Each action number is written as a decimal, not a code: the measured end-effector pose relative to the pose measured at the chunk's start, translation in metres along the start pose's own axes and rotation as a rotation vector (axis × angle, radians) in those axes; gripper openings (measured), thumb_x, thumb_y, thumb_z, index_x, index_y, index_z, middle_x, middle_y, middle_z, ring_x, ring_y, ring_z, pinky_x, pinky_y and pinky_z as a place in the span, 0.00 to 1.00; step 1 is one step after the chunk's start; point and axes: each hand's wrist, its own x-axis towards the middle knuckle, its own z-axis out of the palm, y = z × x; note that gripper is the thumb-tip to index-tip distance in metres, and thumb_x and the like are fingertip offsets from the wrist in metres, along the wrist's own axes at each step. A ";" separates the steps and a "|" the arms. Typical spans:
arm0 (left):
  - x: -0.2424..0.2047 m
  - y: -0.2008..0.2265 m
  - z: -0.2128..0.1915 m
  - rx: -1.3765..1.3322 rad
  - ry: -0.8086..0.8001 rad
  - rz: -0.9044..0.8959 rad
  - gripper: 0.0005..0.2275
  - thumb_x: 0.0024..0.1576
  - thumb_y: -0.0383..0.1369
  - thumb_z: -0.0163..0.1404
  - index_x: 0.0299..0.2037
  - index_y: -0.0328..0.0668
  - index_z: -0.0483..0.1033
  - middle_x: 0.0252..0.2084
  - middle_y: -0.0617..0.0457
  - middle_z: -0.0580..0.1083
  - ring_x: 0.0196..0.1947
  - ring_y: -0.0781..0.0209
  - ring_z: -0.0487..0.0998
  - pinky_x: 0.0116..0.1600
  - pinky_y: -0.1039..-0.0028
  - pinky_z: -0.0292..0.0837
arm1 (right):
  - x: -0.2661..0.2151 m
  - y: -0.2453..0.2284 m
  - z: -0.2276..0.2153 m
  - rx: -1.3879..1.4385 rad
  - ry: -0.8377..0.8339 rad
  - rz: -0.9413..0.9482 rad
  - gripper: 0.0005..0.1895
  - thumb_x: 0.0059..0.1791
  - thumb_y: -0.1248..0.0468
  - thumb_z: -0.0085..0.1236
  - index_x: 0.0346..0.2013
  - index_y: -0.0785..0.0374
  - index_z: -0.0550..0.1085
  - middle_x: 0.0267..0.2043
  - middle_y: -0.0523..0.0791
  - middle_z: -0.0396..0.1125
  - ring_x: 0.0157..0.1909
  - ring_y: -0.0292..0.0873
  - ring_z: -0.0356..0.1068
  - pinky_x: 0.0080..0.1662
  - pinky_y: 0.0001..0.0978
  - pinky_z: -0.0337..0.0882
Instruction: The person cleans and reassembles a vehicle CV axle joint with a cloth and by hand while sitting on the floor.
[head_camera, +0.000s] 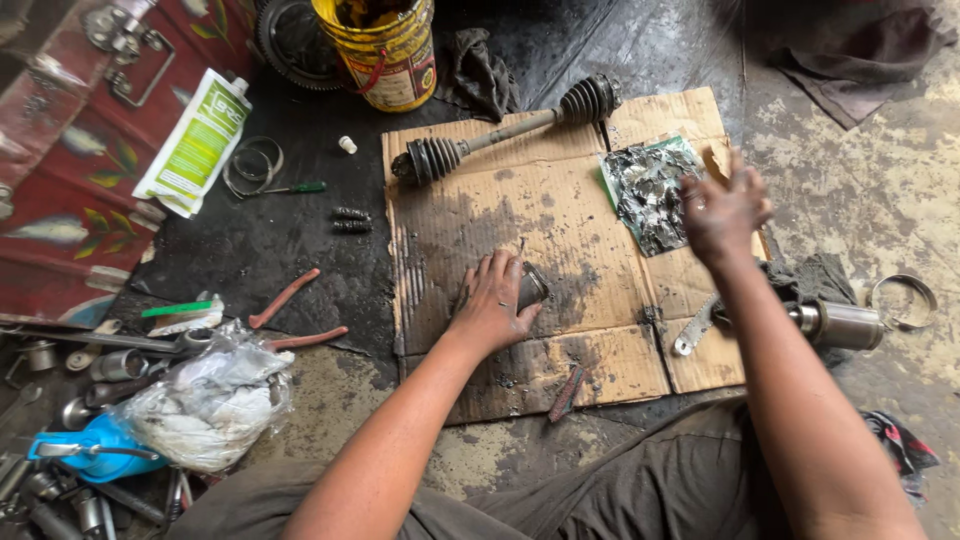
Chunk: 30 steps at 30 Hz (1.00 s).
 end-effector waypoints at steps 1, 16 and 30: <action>0.000 -0.001 0.000 0.002 -0.016 -0.006 0.35 0.52 0.43 0.59 0.65 0.31 0.58 0.63 0.44 0.58 0.66 0.45 0.57 0.70 0.49 0.49 | 0.004 -0.002 -0.006 0.282 -0.010 -0.021 0.39 0.58 0.33 0.26 0.49 0.59 0.76 0.79 0.53 0.46 0.81 0.60 0.37 0.74 0.61 0.26; -0.003 -0.003 -0.003 0.188 0.009 0.005 0.37 0.60 0.47 0.51 0.74 0.40 0.48 0.68 0.41 0.56 0.67 0.42 0.56 0.72 0.42 0.49 | -0.062 -0.041 -0.070 1.821 -0.556 0.125 0.59 0.45 0.22 0.09 0.78 0.56 0.49 0.76 0.58 0.54 0.78 0.64 0.50 0.74 0.60 0.48; -0.011 0.003 -0.003 0.201 -0.078 -0.046 0.40 0.59 0.41 0.52 0.76 0.48 0.37 0.74 0.38 0.49 0.70 0.38 0.52 0.70 0.42 0.49 | -0.060 0.077 -0.105 0.014 -0.017 0.287 0.46 0.53 0.27 0.21 0.75 0.53 0.49 0.77 0.53 0.45 0.78 0.59 0.42 0.73 0.63 0.38</action>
